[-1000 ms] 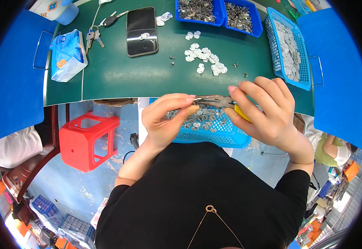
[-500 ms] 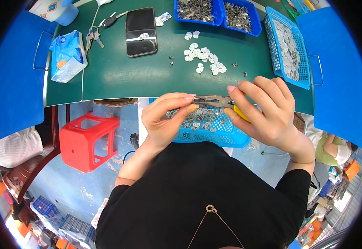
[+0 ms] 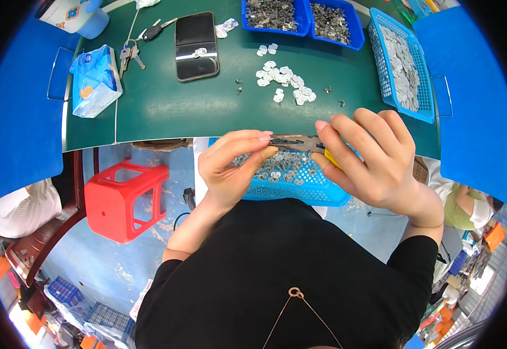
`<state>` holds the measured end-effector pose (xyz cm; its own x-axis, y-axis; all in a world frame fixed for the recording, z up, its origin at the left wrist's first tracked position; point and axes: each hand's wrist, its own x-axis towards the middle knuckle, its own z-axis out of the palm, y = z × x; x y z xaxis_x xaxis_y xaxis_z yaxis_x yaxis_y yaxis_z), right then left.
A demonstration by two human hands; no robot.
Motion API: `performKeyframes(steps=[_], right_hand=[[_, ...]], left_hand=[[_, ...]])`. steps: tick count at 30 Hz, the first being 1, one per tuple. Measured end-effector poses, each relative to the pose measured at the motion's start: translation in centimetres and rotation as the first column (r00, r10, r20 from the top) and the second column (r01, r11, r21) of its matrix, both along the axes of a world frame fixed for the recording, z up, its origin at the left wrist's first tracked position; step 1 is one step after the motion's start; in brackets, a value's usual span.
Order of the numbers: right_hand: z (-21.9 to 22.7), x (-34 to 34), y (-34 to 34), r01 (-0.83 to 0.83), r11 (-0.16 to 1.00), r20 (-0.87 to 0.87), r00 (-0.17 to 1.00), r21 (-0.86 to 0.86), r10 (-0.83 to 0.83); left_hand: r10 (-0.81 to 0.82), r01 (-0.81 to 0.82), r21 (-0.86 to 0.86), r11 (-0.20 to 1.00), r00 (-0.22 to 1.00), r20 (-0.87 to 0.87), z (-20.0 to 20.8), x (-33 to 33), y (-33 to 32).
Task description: The person assembles small components by fitting metal pins into plastic pieces by hand and trimming them with pliers.
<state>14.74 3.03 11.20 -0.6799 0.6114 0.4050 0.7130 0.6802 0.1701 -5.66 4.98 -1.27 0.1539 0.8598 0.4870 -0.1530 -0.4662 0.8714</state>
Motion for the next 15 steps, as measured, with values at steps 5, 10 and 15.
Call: performKeyframes(steps=[5,10,15], right_hand=[[0.1,-0.08,-0.15,0.011,1.0,0.0,1.0,-0.012,-0.011],[0.13,-0.23,-0.19,0.029,0.999,-0.002,1.0,-0.022,-0.03],[0.09,-0.3,-0.01,0.023,0.999,0.004,1.0,-0.038,-0.023]], left_hand=[[0.036,-0.034,0.04,0.999,0.999,-0.033,0.24,-0.02,-0.03],[0.074,-0.06,0.132,0.989,0.992,-0.105,0.64,-0.02,0.08],[0.122,-0.102,0.155,0.983,0.985,-0.125,0.74,0.23,-0.1]])
